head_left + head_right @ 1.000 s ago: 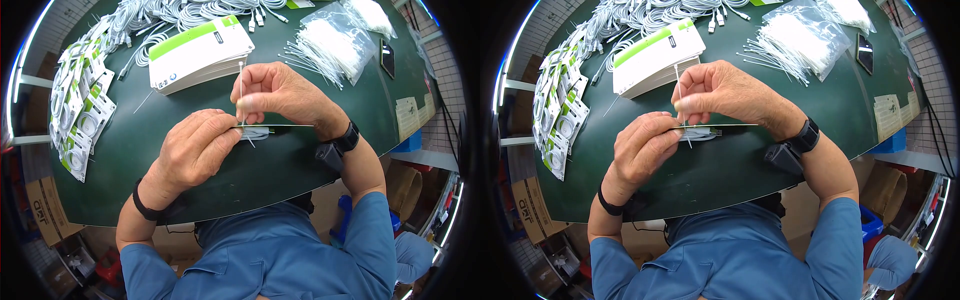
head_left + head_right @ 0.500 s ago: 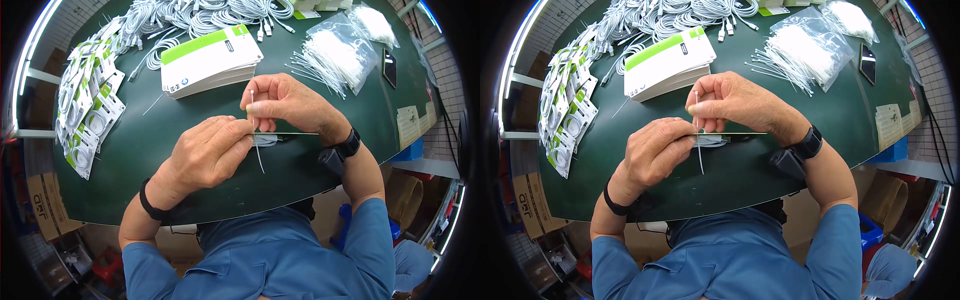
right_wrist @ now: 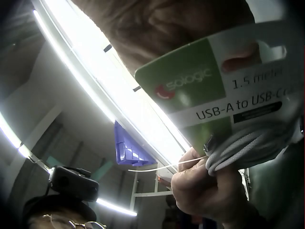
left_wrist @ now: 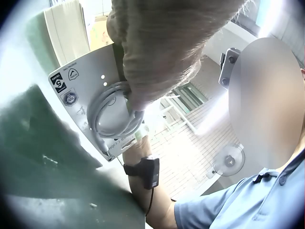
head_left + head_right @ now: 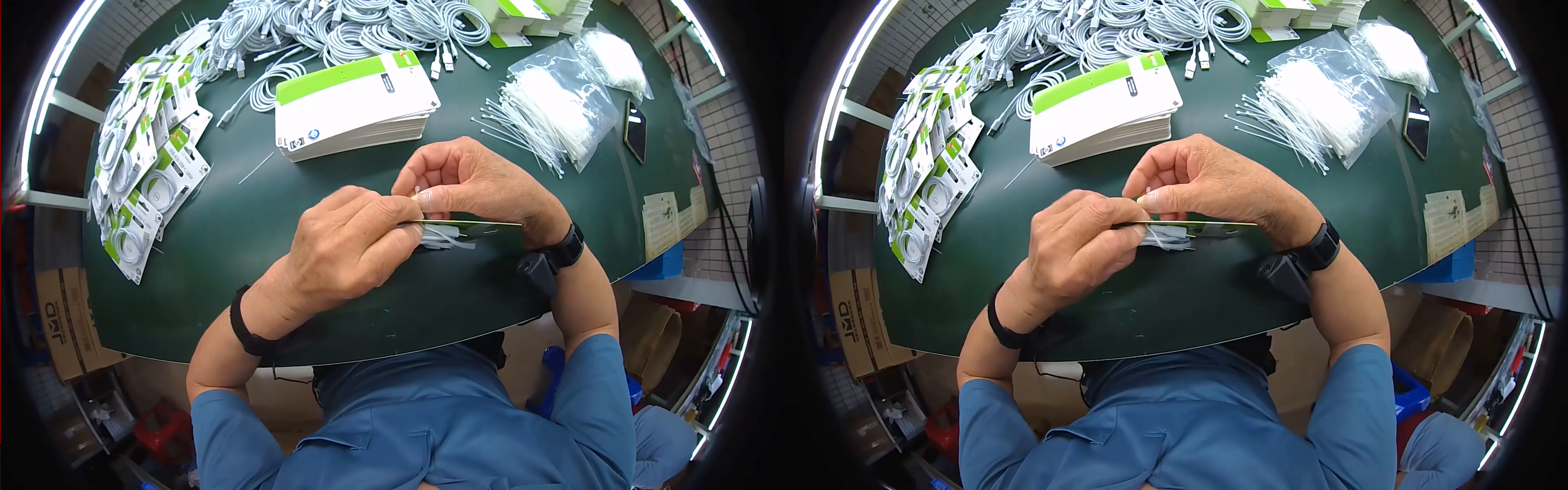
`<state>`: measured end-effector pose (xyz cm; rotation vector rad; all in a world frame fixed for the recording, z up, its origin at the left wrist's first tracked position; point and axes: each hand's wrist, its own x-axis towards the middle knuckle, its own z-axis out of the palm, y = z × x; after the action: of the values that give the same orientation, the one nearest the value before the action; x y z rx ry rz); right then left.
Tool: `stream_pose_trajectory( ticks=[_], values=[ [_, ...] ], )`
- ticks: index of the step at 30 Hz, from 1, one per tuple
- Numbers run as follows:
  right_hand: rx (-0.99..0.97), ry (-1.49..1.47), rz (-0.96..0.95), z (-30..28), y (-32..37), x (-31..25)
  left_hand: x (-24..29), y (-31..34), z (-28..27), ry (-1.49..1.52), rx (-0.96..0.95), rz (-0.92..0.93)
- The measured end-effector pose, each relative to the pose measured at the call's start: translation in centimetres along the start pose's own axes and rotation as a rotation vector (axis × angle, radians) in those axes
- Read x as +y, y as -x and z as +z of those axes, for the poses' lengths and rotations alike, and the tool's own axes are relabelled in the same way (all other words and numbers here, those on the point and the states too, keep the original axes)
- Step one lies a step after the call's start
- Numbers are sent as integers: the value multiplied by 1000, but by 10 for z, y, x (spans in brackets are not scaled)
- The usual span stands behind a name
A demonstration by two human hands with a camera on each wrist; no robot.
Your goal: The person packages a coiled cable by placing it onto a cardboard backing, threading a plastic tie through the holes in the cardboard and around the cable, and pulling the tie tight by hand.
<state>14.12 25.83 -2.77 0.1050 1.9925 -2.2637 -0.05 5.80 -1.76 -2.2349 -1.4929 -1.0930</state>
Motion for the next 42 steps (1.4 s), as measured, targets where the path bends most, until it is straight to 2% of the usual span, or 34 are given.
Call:
stream_pose_trajectory(
  ticks=[1, 3, 5, 7, 8, 9, 10, 12, 13, 16, 23, 25, 29, 32, 36, 42],
  values=[
    [0, 5, 6, 0, 1, -3, 0, 0, -1, 6, -2, -30],
    [135, 46, 49, 2, 5, -17, 1, -1, -4, 16, 4, -66],
    [197, 78, 82, -1, 10, -24, 1, -1, -9, 50, -41, -227],
    [431, 14, -84, -14, 21, -30, 0, 2, -9, 71, -47, -317],
    [542, -16, -170, -17, 23, -34, -1, 4, -7, 150, -32, -419],
    [531, -4, -159, -15, 22, -37, -2, 6, -6, 230, -17, -521],
    [515, 269, -317, -8, 23, -39, -3, 7, -4, 312, -2, -623],
    [449, 804, -640, 7, 24, -41, -6, 7, -3, 359, 11, -684],
    [438, 805, -635, 16, 21, -39, -7, 6, -4, 406, 4, -735],
    [384, 1365, -664, 41, 8, -30, -8, 6, -7, 447, -5, -798],
    [411, 1222, -646, 34, 0, -17, -9, 9, -9, 476, 29, -778],
    [401, 1209, -642, 33, 0, -18, -8, 7, -13, 444, -27, -791],
    [391, 1075, -570, 34, 0, -22, -8, 9, -7, 430, -25, -768],
    [490, 1035, -407, 40, 3, -24, -5, 10, -3, 429, -49, -774],
    [478, 1093, -290, 42, 3, -26, -3, 8, -2, 426, -127, -808],
    [454, 925, -204, 45, 4, -25, -4, 11, 0, 486, -181, -876]
  ],
)
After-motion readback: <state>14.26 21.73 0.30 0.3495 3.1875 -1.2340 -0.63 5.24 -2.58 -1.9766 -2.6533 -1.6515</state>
